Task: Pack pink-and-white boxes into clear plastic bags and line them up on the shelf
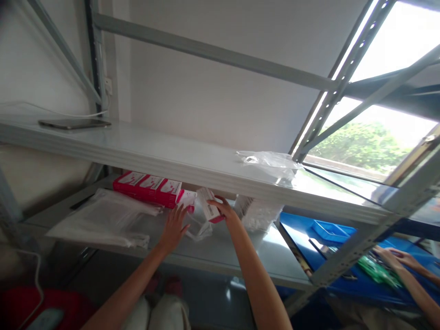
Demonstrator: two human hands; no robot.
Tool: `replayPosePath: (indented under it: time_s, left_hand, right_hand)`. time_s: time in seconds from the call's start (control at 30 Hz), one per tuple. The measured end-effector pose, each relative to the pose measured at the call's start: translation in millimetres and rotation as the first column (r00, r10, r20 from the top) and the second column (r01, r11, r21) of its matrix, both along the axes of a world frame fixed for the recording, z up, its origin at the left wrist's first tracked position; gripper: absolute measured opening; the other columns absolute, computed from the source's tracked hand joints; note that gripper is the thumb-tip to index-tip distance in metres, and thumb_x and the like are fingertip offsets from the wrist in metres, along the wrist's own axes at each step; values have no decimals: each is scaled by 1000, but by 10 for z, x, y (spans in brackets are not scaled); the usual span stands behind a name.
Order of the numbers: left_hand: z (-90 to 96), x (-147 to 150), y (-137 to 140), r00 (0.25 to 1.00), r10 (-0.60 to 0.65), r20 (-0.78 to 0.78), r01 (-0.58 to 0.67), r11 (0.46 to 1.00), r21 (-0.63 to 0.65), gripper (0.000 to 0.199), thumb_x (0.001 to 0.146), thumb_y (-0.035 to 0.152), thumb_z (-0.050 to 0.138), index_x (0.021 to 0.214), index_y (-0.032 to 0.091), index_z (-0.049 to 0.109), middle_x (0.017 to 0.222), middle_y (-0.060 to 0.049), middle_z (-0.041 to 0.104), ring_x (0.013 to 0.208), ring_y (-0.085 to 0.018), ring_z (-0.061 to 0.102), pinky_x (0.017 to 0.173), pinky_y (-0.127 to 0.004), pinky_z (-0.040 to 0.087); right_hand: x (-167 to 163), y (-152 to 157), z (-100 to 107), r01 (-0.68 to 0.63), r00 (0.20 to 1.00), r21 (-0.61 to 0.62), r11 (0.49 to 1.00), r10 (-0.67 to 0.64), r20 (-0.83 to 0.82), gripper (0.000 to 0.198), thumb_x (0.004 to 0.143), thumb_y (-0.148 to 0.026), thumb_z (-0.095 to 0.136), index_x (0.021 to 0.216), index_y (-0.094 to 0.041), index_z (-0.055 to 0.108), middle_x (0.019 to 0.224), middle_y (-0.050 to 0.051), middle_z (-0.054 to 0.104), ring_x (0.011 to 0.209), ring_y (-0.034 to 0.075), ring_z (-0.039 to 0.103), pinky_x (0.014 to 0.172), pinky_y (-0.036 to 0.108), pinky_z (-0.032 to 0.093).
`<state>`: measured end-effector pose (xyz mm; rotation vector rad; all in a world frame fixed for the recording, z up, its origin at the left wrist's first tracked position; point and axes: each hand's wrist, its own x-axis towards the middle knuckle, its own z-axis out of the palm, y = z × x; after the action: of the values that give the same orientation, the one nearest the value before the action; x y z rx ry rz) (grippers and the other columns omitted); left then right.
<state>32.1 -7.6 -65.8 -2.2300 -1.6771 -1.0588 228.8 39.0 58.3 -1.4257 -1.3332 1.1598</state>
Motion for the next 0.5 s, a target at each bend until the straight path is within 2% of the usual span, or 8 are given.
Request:
replayPosePath:
  time_s: [0.07,0.13,0.23,0.3,0.4,0.5]
  left_hand:
    - [-174,-36,-24,986,-74,-152,52,988,-143,36,87,20,55,123,19,56,132,-12,55,126,-29,48,105,-52,36]
    - [-343,-14,-105,963,-132,-236,75,969,-237,26,86,17,55,111,19,64,123,-11,61,117,-28,54,99,-49,41]
    - [-532,105,-321,960,-110,-258,54,975,-214,28,84,10,52,107,18,65,116,-12,63,109,-28,58,92,-47,46]
    - [-593,203,-493,957,-100,-271,50,982,-184,28,83,6,50,102,18,66,110,-11,65,103,-28,60,88,-46,47]
    - [-550,314,-712,956,-79,-281,24,980,-195,23,82,5,51,91,18,67,98,-8,67,93,-25,62,84,-43,48]
    - [-328,343,-804,961,-67,-270,7,976,-218,19,83,9,52,93,18,67,99,-7,66,96,-24,61,87,-42,46]
  right_hand:
    - [147,-45,-22,3,999,-89,996,-6,-43,58,62,-32,75,116,-22,55,78,4,69,74,24,67,56,30,51]
    - [264,-76,-44,20,999,-91,996,-24,-42,62,61,-30,76,118,-22,54,76,3,69,74,22,67,57,28,51]
    - [340,-35,-87,32,999,-63,997,-35,-42,62,59,-27,76,117,-22,55,72,0,67,68,20,66,57,26,49]
    - [302,70,-126,20,997,-39,999,-23,-69,62,58,-27,77,115,-21,56,72,0,66,68,19,66,58,26,49]
    - [93,320,-197,35,997,-19,999,-36,-61,60,56,-26,76,112,-20,55,75,0,65,71,20,66,63,29,50]
    - [-272,610,-274,72,996,31,997,-74,53,56,57,-29,75,109,-22,57,82,1,65,79,23,66,69,35,51]
